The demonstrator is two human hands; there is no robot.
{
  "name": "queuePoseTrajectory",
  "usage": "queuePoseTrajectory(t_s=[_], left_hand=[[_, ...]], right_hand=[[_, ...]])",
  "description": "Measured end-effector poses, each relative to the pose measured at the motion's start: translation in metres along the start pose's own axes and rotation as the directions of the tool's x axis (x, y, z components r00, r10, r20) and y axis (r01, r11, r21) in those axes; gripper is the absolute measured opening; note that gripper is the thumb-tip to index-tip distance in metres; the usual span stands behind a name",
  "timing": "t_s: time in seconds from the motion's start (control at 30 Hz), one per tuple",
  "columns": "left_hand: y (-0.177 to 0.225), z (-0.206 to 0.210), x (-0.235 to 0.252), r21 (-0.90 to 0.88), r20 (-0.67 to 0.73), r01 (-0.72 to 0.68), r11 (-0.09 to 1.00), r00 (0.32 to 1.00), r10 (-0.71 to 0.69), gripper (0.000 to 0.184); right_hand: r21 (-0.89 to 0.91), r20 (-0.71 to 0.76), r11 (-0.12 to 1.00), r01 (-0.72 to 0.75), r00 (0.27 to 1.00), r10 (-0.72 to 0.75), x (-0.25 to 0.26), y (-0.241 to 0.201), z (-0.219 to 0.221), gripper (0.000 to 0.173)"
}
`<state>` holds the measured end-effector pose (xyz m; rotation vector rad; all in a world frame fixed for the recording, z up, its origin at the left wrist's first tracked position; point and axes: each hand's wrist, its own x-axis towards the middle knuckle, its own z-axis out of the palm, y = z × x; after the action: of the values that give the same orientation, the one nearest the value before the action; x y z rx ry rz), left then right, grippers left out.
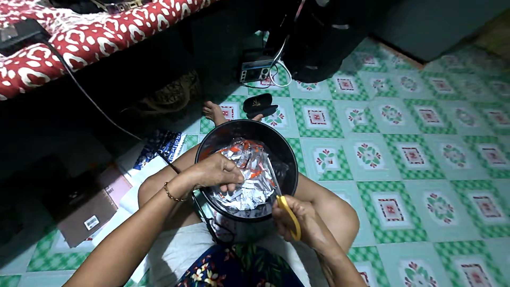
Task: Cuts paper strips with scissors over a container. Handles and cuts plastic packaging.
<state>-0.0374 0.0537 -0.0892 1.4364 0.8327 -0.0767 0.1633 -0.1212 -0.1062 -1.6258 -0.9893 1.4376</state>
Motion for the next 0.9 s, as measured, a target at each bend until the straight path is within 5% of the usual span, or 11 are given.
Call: queuePoseTrajectory(t_s=[0.37,0.6,0.9], left_hand=[[-0.008,0.006,0.002,-0.164,-0.052,-0.253,0.953,0.967,0.248,0.019],[-0.016,0.015,0.006,-0.233,-0.005,-0.237,0.943,0.97,0.242,0.022],[-0.02,0.015,0.006,-0.269,-0.044,-0.217,0.939,0.976,0.213,0.024]], right_hand=[[-0.057,0.255,0.998,-0.027,0.966,0.041,-0.018,-0.002,-0.006,0.029],[0.096,0.142,0.994,0.052,0.988,-0.065,-0.008,-0.006,0.006,0.011],[0.144,0.064,0.988,0.051,0.996,-0.061,-0.006,0.001,0.007,0.009]])
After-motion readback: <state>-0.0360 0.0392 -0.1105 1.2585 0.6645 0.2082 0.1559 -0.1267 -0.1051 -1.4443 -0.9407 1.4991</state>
